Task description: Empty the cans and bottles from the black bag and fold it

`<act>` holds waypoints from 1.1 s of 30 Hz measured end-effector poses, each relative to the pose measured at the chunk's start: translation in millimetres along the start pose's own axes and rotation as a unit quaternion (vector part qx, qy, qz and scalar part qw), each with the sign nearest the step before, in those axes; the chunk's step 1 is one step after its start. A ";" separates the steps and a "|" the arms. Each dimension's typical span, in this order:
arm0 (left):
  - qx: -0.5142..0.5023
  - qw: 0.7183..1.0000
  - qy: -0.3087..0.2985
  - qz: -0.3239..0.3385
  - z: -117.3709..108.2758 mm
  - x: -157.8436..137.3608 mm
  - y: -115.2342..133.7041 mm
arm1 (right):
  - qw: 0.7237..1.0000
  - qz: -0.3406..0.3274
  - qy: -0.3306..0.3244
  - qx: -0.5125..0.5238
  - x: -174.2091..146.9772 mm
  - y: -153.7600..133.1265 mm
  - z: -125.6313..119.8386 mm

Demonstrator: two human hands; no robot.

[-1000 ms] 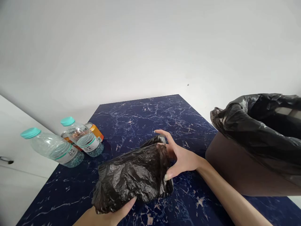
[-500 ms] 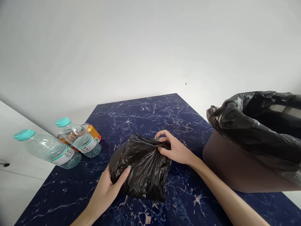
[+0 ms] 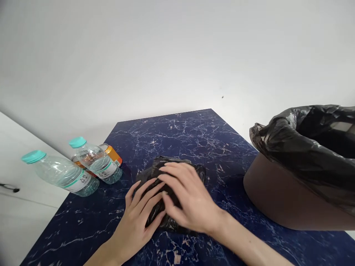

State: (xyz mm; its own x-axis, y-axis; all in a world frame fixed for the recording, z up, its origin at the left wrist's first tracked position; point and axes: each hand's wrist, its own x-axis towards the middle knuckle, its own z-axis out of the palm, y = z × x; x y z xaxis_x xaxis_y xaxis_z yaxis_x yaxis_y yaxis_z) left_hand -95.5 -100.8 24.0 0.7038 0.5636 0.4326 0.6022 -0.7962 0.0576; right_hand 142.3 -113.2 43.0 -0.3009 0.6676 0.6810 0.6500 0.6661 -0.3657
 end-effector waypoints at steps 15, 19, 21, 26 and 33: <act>-0.032 0.982 -0.173 -0.064 11.3 -2.8 -10.2 | 0.952 0.159 -0.217 -0.146 -25.7 29.7 52.8; -0.039 0.982 -0.172 -0.066 12.6 -5.0 -11.2 | 0.954 0.139 -0.232 -0.131 -26.3 60.1 43.5; -0.044 0.983 -0.165 -0.065 13.8 -6.9 -12.3 | 0.955 0.135 -0.235 -0.121 -25.3 78.3 35.5; -0.052 0.987 -0.138 -0.062 16.3 -10.3 -13.2 | 0.972 0.152 -0.104 -0.146 -13.7 82.5 17.8; -0.024 0.993 -0.099 -0.065 20.9 -13.1 -13.4 | 0.981 0.123 -0.088 -0.123 -19.1 -0.6 43.8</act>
State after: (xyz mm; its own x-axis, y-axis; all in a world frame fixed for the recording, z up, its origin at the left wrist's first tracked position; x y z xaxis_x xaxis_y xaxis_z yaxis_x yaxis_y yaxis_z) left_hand -104.9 -93.0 -1.3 0.6844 0.6906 0.2338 0.6774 -0.7209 0.1467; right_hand 117.0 -111.8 2.4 -0.2157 0.8599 0.4627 0.8607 0.3912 -0.3258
